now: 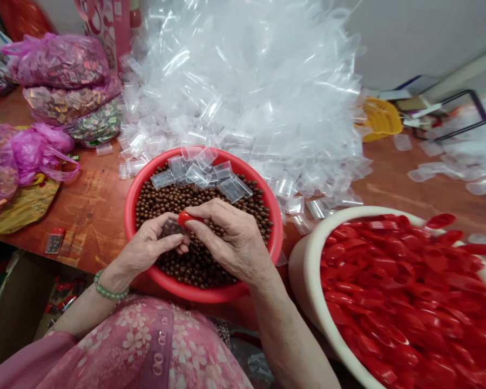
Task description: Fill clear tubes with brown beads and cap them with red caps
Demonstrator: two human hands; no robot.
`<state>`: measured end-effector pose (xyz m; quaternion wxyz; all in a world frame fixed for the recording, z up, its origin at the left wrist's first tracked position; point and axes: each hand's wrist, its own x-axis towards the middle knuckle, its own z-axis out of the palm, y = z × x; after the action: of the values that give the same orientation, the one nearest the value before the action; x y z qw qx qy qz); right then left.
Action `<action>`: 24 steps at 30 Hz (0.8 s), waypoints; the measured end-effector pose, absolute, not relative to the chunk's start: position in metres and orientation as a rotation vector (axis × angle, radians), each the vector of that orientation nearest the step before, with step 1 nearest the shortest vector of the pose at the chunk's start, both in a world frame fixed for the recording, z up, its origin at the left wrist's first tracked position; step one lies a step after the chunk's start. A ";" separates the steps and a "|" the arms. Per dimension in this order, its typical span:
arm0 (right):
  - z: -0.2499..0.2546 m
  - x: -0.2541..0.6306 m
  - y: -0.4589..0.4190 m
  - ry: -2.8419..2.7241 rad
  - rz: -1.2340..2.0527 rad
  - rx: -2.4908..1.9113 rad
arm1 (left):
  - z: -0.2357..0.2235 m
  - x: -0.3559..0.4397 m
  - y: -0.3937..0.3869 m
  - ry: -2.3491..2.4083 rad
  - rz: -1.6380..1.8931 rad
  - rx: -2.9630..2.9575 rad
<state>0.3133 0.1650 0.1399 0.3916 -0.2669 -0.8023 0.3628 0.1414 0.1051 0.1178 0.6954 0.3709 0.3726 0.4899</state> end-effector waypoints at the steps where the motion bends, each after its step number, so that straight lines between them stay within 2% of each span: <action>1: 0.140 0.314 0.165 -2.032 0.936 -0.686 | 0.118 0.141 0.105 0.838 1.092 0.849; 16: 0.132 0.301 0.153 -1.900 0.923 -0.722 | 0.116 0.141 0.106 0.794 1.045 1.027; 24: 0.127 0.305 0.148 -2.001 0.799 -0.735 | 0.115 0.140 0.104 0.805 1.031 0.998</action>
<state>0.3055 0.1479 0.1273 0.4193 -0.2932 -0.7980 0.3186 0.1398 0.1042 0.1145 0.6801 0.4448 0.3587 0.4594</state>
